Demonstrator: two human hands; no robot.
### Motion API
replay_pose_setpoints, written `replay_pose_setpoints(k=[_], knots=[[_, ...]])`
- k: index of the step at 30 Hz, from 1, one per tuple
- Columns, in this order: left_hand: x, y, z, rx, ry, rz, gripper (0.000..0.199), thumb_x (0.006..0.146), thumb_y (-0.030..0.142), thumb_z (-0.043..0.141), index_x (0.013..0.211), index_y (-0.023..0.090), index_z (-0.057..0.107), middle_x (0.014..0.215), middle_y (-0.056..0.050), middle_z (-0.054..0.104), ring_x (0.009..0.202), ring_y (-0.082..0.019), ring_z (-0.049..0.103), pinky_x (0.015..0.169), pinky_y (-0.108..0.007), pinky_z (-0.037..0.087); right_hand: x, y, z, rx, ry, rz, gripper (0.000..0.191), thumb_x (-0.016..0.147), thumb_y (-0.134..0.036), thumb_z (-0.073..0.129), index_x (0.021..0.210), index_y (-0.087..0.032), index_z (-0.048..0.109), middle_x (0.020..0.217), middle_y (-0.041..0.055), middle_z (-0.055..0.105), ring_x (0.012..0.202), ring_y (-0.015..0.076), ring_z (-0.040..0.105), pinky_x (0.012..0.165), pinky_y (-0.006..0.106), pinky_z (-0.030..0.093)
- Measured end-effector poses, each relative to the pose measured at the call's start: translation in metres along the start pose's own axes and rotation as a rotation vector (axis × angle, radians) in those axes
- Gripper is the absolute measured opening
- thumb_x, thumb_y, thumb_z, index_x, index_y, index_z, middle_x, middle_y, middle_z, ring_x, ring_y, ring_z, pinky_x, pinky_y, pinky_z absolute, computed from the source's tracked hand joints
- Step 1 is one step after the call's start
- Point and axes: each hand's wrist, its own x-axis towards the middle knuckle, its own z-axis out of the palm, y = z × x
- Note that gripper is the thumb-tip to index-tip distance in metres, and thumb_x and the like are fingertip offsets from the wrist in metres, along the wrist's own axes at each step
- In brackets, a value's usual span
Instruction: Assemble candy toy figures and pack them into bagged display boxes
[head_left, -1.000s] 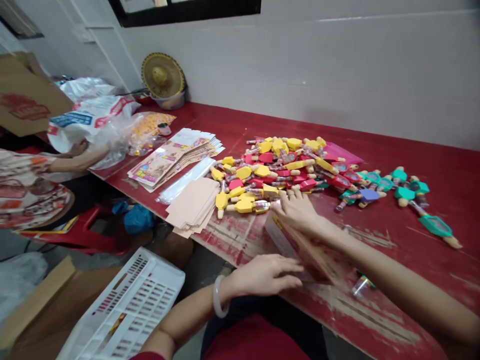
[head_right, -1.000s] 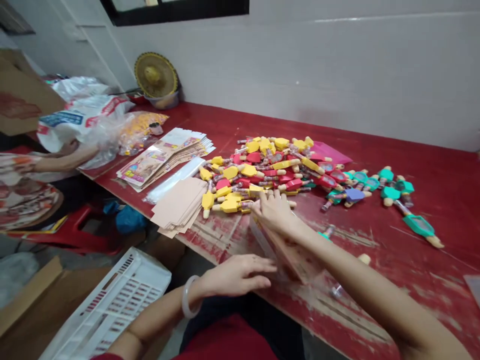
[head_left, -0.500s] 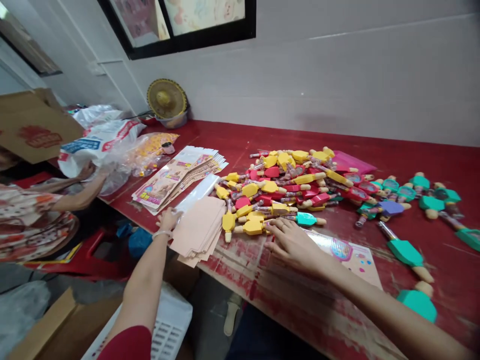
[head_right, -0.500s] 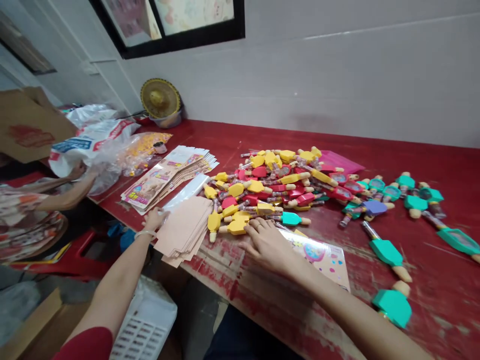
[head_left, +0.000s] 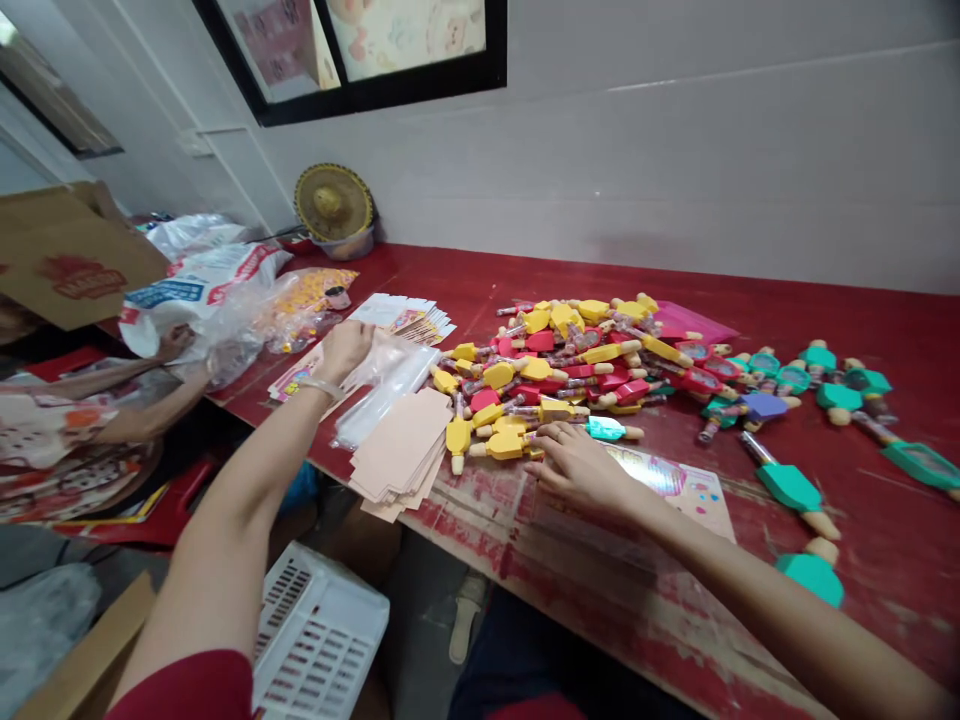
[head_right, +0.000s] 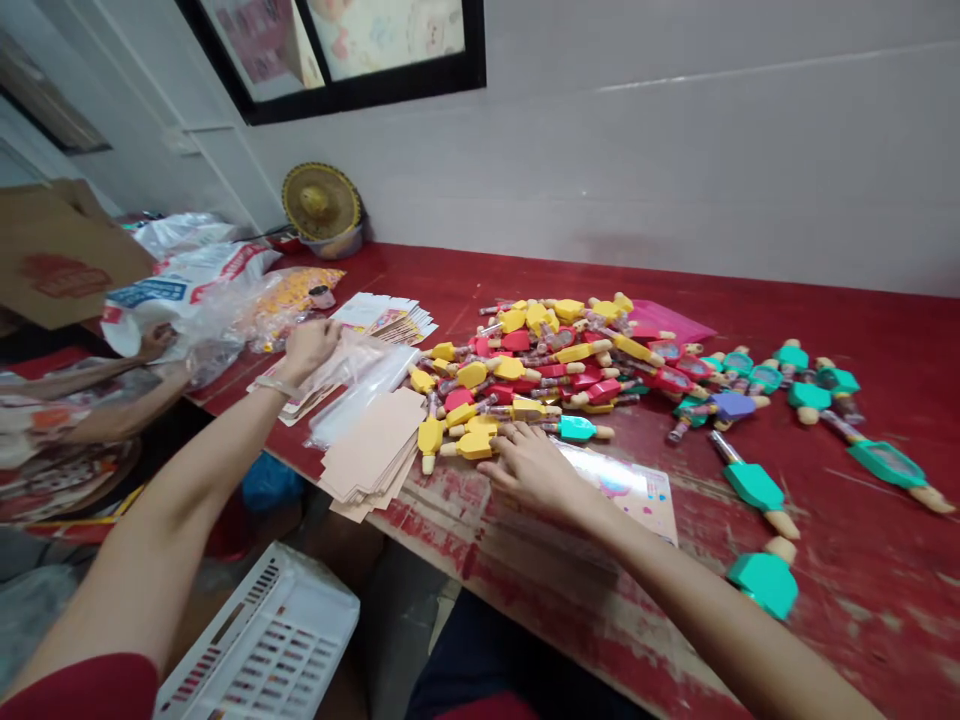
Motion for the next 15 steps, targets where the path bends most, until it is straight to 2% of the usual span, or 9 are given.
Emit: replay_pose_setpoints(k=[2,4,5,7,9,10,12,14,15], knots=[[-0.004,0.033,-0.027,-0.075,0.062,0.044,0.054,0.097,0.042,0.028,0.104,0.008,0.069,0.111,-0.023,0.069,0.102,-0.031,0.063,0.088,-0.038,0.044,-0.001,0.0,0.002,-0.012,0.008,-0.003,0.042,0.099,-0.049,0.048,0.118,-0.016,0.066,0.121,0.0156,0.064,0.115,0.0297,0.054,0.098,0.045,0.043],[-0.023,0.071,-0.049,-0.232,0.071,0.133,0.046,0.095,0.043,0.038,0.084,0.012,0.071,0.088,-0.016,0.073,0.081,-0.023,0.067,0.077,-0.03,0.046,0.0,-0.005,0.004,-0.041,0.059,0.028,0.045,0.096,-0.049,0.053,0.123,-0.014,0.064,0.127,0.0175,0.062,0.122,0.033,0.051,0.102,0.049,0.04],[-0.036,0.09,-0.059,-0.326,0.044,0.177,0.044,0.094,0.042,0.042,0.076,0.013,0.069,0.077,-0.013,0.072,0.07,-0.02,0.067,0.071,-0.028,0.046,0.001,-0.01,0.005,-0.052,0.115,0.059,0.051,0.093,-0.049,0.058,0.129,-0.013,0.06,0.132,0.0191,0.059,0.127,0.0352,0.047,0.105,0.051,0.037],[-0.066,0.124,-0.075,-0.477,-0.041,0.223,0.041,0.092,0.042,0.047,0.067,0.014,0.065,0.063,-0.009,0.067,0.055,-0.016,0.063,0.06,-0.025,0.044,0.008,-0.026,0.007,-0.034,0.26,0.12,0.075,0.084,-0.049,0.069,0.144,-0.008,0.045,0.145,0.0229,0.047,0.137,0.0383,0.037,0.111,0.055,0.03],[-0.092,0.15,-0.086,-0.559,-0.118,0.242,0.041,0.091,0.043,0.05,0.065,0.014,0.062,0.056,-0.006,0.063,0.049,-0.015,0.06,0.054,-0.024,0.041,0.018,-0.044,0.009,0.064,0.401,0.163,0.097,0.077,-0.047,0.075,0.152,-0.005,0.029,0.153,0.025,0.036,0.142,0.0378,0.029,0.114,0.054,0.027],[-0.102,0.157,-0.091,-0.572,-0.138,0.26,0.041,0.091,0.044,0.049,0.066,0.015,0.061,0.054,-0.005,0.061,0.048,-0.015,0.059,0.052,-0.024,0.04,0.024,-0.053,0.008,0.138,0.453,0.176,0.099,0.077,-0.045,0.076,0.153,-0.006,0.026,0.153,0.0246,0.034,0.142,0.0367,0.03,0.115,0.053,0.028],[-0.115,0.162,-0.099,-0.506,-0.124,0.315,0.043,0.092,0.048,0.048,0.065,0.016,0.059,0.054,-0.004,0.059,0.048,-0.015,0.057,0.052,-0.025,0.037,0.033,-0.063,0.004,0.314,0.523,0.193,0.077,0.083,-0.04,0.069,0.147,-0.01,0.038,0.146,0.0212,0.046,0.136,0.0335,0.04,0.111,0.05,0.034],[-0.12,0.153,-0.107,-0.311,-0.05,0.377,0.046,0.091,0.051,0.048,0.063,0.017,0.06,0.056,-0.005,0.06,0.052,-0.017,0.057,0.055,-0.027,0.036,0.035,-0.065,-0.006,0.507,0.562,0.187,0.039,0.092,-0.034,0.056,0.126,-0.015,0.058,0.125,0.0153,0.063,0.118,0.0281,0.056,0.101,0.043,0.042],[-0.122,0.145,-0.11,-0.189,-0.02,0.394,0.047,0.09,0.053,0.048,0.063,0.017,0.061,0.058,-0.006,0.061,0.056,-0.019,0.058,0.057,-0.029,0.037,0.033,-0.063,-0.012,0.592,0.578,0.174,0.027,0.095,-0.031,0.05,0.112,-0.017,0.064,0.114,0.0121,0.068,0.107,0.025,0.06,0.095,0.039,0.045]])
